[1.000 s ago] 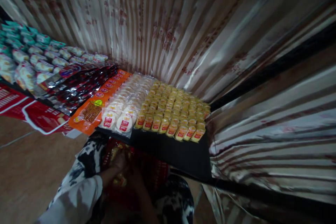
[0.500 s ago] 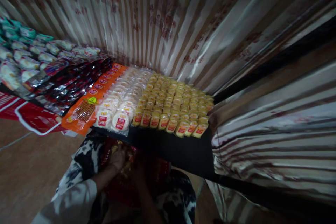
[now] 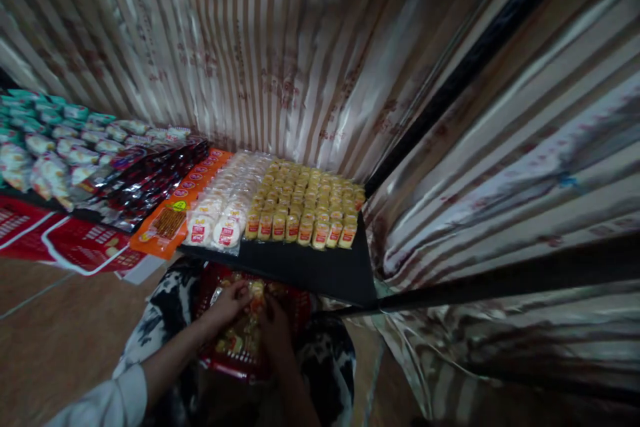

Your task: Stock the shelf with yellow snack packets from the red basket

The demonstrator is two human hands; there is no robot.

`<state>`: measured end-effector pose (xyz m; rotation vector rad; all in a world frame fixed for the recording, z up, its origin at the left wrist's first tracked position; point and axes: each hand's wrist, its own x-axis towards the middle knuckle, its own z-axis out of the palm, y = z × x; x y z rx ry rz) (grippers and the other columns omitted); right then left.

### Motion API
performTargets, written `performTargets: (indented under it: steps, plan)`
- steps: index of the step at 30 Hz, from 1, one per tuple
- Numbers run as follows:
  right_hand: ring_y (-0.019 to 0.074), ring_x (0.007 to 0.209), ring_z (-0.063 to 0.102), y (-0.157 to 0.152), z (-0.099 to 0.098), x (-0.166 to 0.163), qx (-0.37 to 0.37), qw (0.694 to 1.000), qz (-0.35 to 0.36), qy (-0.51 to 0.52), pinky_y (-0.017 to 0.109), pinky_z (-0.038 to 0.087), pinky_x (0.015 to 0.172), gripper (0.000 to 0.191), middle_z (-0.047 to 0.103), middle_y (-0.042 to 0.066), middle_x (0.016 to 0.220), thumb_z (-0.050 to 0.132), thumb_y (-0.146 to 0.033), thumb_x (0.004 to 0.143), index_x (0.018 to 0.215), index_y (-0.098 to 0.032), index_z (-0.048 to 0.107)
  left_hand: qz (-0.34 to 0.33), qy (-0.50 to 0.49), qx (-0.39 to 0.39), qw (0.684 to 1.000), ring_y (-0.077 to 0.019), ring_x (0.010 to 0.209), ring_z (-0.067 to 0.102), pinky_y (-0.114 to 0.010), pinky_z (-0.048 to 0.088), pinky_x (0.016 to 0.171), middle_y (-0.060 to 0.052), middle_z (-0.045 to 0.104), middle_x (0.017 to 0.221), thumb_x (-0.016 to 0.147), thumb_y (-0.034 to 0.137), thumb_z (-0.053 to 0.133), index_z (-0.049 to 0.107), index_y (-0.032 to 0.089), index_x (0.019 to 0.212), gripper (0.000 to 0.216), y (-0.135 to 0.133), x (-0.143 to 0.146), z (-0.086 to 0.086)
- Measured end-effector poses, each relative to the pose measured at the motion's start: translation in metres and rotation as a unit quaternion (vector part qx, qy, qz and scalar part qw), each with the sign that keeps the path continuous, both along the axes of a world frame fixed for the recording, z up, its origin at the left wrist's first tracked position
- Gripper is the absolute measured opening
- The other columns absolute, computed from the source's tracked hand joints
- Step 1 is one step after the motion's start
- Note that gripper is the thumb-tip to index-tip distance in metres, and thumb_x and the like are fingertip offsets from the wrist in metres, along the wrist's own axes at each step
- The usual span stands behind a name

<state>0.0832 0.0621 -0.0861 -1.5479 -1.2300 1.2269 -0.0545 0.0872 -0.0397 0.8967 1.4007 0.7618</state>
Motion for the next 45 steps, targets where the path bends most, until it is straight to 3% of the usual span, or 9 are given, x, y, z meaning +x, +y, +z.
performTargets:
  steps: [5,11,15,20,25,30,38,42,45]
  plan:
    - [0.0234,0.091,0.065,-0.004,0.03,0.022,0.077,0.997,-0.005,0.017,0.038,0.051,0.082,0.032,0.07,0.007,0.098,0.055,-0.031,0.072,0.1,-0.019,0.067,-0.057,-0.059,0.031,0.996,-0.0128,0.065,0.054,-0.024,0.042,0.062,0.0,0.059,0.075,0.053,0.052,0.07,0.054,0.016,0.09,0.054,-0.002,0.014,0.037]
    - [0.019,0.088,0.066,0.005,0.054,0.032,0.123,0.99,0.013,0.07,0.031,0.053,0.078,0.037,0.069,0.007,0.1,0.046,-0.033,0.081,0.112,-0.02,0.06,-0.101,-0.022,0.11,0.989,-0.0117,0.06,0.05,-0.023,0.039,0.058,0.002,0.056,0.068,0.057,0.051,0.067,0.054,0.016,0.083,0.045,0.015,0.04,0.067]
    - [0.0191,0.094,0.063,0.019,0.065,0.056,0.17,0.982,-0.076,-0.029,0.03,0.052,0.08,0.04,0.065,0.011,0.108,0.043,-0.038,0.084,0.114,-0.017,0.058,-0.122,0.011,0.161,0.979,-0.011,0.057,0.047,-0.022,0.038,0.056,0.003,0.054,0.066,0.062,0.047,0.063,0.056,0.015,0.081,0.038,0.035,0.056,0.084]
    - [0.0229,0.117,0.048,0.053,0.083,0.104,0.259,0.924,-0.201,-0.196,0.042,0.04,0.097,0.043,0.054,0.015,0.123,0.038,-0.039,0.087,0.118,-0.014,0.055,-0.138,0.075,0.215,0.964,-0.0112,0.055,0.047,-0.021,0.037,0.052,0.004,0.052,0.061,0.068,0.04,0.058,0.056,0.016,0.082,0.029,0.072,0.086,0.11]
    - [0.0263,0.128,0.033,0.104,0.078,0.136,0.27,0.896,-0.225,-0.272,0.048,0.031,0.102,0.052,0.042,0.016,0.136,0.035,-0.042,0.088,0.127,-0.01,0.047,-0.118,0.131,0.295,0.939,-0.0114,0.059,0.051,-0.021,0.04,0.056,0.003,0.054,0.064,0.074,0.029,0.055,0.058,0.015,0.089,0.021,0.12,0.136,0.138]
    - [0.0251,0.126,0.036,0.126,0.063,0.143,0.258,0.901,-0.218,-0.272,0.047,0.031,0.103,0.052,0.045,0.014,0.134,0.033,-0.042,0.089,0.131,-0.011,0.044,-0.098,0.164,0.362,0.912,-0.0117,0.072,0.057,-0.022,0.045,0.069,-0.001,0.062,0.085,0.076,0.017,0.055,0.051,0.017,0.114,0.038,0.171,0.191,0.162]
    - [0.0231,0.123,0.04,0.125,0.058,0.143,0.243,0.903,-0.234,-0.267,0.042,0.033,0.102,0.049,0.049,0.013,0.132,0.033,-0.039,0.09,0.128,-0.011,0.047,-0.202,0.332,0.413,0.823,-0.015,0.089,0.059,-0.025,0.044,0.082,-0.003,0.065,0.097,0.08,0.022,0.055,0.054,0.02,0.111,0.031,0.228,0.257,0.159]
    - [0.0216,0.123,0.041,0.125,0.059,0.144,0.231,0.91,-0.238,-0.248,0.04,0.032,0.103,0.047,0.05,0.012,0.13,0.032,-0.037,0.091,0.127,-0.012,0.048,-0.238,0.421,0.441,0.756,-0.0187,0.102,0.054,-0.029,0.039,0.091,-0.004,0.064,0.099,0.08,0.025,0.057,0.058,0.02,0.105,0.026,0.24,0.264,0.142]
    - [0.0207,0.122,0.042,0.124,0.06,0.145,0.223,0.916,-0.237,-0.233,0.04,0.032,0.103,0.046,0.05,0.012,0.13,0.03,-0.037,0.091,0.126,-0.013,0.048,-0.235,0.443,0.445,0.742,-0.024,0.112,0.045,-0.034,0.032,0.098,-0.009,0.06,0.106,0.078,0.024,0.058,0.062,0.017,0.098,0.022,0.248,0.261,0.129]
